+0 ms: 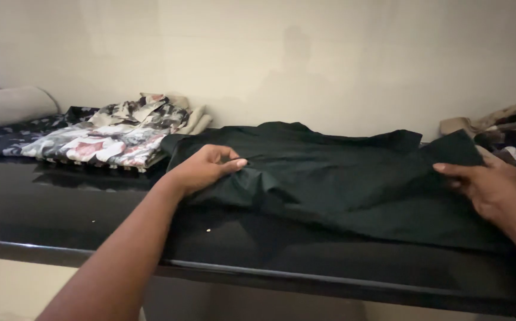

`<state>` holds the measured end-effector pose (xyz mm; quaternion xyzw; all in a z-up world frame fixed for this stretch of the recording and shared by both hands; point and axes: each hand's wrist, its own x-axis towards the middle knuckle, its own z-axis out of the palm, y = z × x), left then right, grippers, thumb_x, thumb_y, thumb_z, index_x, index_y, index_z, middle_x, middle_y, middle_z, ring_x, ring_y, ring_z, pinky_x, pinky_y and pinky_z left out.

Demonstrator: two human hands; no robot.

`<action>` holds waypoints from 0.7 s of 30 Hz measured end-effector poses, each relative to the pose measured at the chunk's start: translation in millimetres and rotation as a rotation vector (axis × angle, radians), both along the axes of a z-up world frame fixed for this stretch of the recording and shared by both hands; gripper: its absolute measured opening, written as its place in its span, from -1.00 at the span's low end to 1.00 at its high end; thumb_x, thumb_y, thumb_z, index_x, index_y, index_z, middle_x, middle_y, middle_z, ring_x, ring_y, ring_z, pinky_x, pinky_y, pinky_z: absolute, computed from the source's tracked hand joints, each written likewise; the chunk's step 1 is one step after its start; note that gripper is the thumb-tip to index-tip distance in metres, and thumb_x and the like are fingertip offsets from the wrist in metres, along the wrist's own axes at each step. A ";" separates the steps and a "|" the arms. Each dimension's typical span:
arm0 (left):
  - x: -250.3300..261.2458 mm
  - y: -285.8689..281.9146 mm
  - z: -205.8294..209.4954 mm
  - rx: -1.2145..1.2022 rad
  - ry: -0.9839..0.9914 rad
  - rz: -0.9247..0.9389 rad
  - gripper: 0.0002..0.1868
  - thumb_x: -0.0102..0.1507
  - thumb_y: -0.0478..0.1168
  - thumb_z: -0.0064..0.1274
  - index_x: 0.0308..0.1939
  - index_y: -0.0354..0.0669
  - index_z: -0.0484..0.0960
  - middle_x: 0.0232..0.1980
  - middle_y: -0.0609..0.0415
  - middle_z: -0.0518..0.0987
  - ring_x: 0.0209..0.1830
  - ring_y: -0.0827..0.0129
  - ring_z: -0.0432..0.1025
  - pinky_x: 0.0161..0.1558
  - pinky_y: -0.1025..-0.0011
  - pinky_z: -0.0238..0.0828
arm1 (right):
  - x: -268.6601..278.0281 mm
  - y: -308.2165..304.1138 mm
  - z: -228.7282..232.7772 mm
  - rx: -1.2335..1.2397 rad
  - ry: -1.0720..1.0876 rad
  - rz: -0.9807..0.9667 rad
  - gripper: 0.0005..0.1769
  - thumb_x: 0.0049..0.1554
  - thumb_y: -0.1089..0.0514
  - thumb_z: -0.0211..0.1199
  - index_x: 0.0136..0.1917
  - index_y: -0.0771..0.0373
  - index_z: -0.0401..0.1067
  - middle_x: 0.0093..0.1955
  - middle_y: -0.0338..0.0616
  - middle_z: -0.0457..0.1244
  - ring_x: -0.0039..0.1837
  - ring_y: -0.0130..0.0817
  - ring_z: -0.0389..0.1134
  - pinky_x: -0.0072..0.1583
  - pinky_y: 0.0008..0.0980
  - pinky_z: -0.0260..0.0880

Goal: Folding a dark green garment on a black countertop next to other folded items.

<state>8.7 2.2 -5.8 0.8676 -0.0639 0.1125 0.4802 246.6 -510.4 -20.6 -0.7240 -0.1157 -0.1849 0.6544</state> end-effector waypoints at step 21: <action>-24.4 -1.9 12.2 0.734 -0.316 0.620 -0.62 0.28 0.14 0.06 -0.23 -0.08 0.71 -0.22 -0.19 0.65 -0.14 -0.19 0.53 -0.12 -0.08 0.47 | 102.1 -51.9 -44.2 0.324 0.229 -0.099 -0.47 0.28 0.23 0.12 0.48 0.29 0.14 0.35 0.07 0.20 0.12 -0.32 0.38 0.11 -0.39 0.47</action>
